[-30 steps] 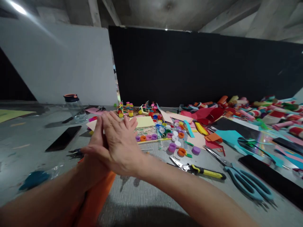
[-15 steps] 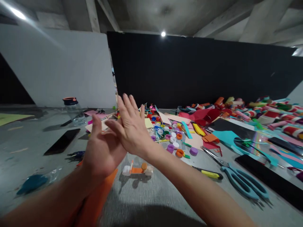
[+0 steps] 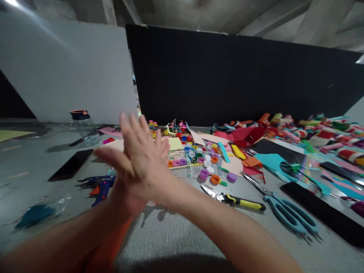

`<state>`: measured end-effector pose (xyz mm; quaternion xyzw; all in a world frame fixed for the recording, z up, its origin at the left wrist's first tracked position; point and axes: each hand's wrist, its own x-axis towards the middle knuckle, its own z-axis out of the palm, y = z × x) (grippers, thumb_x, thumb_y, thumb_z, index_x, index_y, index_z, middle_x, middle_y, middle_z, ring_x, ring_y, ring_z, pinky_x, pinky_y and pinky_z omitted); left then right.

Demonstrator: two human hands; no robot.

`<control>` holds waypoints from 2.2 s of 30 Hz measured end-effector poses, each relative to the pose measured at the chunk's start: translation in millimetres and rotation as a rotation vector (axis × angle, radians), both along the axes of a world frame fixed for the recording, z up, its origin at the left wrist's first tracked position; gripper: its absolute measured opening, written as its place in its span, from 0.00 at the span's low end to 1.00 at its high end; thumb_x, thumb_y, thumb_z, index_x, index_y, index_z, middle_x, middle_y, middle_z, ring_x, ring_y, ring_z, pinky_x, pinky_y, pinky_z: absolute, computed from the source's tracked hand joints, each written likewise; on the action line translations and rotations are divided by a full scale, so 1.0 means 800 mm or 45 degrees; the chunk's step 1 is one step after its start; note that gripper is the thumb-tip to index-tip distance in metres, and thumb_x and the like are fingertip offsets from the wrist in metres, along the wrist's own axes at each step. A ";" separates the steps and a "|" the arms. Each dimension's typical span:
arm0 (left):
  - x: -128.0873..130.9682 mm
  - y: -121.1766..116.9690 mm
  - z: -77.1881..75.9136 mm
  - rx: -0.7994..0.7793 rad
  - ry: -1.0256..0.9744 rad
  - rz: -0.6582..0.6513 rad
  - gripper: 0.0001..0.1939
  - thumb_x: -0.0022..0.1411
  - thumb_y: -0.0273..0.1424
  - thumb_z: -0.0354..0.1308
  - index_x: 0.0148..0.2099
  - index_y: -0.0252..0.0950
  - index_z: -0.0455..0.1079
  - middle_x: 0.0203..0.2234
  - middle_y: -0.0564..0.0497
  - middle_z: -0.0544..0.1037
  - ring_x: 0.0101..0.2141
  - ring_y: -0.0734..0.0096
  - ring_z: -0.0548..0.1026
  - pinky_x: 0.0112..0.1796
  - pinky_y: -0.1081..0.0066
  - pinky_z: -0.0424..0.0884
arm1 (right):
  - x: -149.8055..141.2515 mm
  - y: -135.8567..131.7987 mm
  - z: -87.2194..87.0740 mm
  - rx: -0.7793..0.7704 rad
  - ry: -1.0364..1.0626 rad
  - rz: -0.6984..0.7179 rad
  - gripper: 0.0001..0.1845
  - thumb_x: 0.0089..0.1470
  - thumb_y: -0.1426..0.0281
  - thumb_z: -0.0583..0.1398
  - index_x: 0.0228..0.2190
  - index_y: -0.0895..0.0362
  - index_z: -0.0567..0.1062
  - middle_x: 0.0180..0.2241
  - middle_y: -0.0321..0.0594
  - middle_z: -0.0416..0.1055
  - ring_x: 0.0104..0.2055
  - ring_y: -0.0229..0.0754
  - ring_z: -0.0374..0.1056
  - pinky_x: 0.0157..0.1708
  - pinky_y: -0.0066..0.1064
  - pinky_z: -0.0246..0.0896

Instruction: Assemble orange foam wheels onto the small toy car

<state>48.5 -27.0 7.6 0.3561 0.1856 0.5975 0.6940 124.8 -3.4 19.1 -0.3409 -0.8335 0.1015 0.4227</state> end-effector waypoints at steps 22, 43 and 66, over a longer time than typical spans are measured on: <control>0.006 -0.005 -0.013 -0.058 -0.012 -0.256 0.18 0.66 0.20 0.54 0.56 0.34 0.73 0.49 0.45 0.80 0.55 0.64 0.75 0.62 0.64 0.64 | 0.098 -0.006 -0.012 0.138 0.238 -0.192 0.10 0.65 0.63 0.57 0.43 0.48 0.78 0.61 0.39 0.66 0.64 0.48 0.61 0.62 0.48 0.58; -0.013 0.001 -0.009 0.294 0.560 -0.315 0.13 0.67 0.33 0.60 0.52 0.43 0.78 0.49 0.49 0.81 0.51 0.61 0.77 0.51 0.68 0.74 | 0.115 -0.040 -0.027 0.168 0.190 -0.103 0.05 0.59 0.73 0.64 0.33 0.50 0.75 0.55 0.38 0.72 0.63 0.48 0.62 0.61 0.48 0.60; -0.031 -0.001 0.009 0.397 0.825 -0.271 0.17 0.65 0.33 0.63 0.56 0.43 0.74 0.45 0.53 0.83 0.46 0.72 0.80 0.46 0.78 0.75 | 0.117 -0.046 -0.020 0.116 0.225 -0.052 0.06 0.57 0.75 0.66 0.32 0.52 0.77 0.51 0.38 0.75 0.61 0.45 0.64 0.61 0.43 0.59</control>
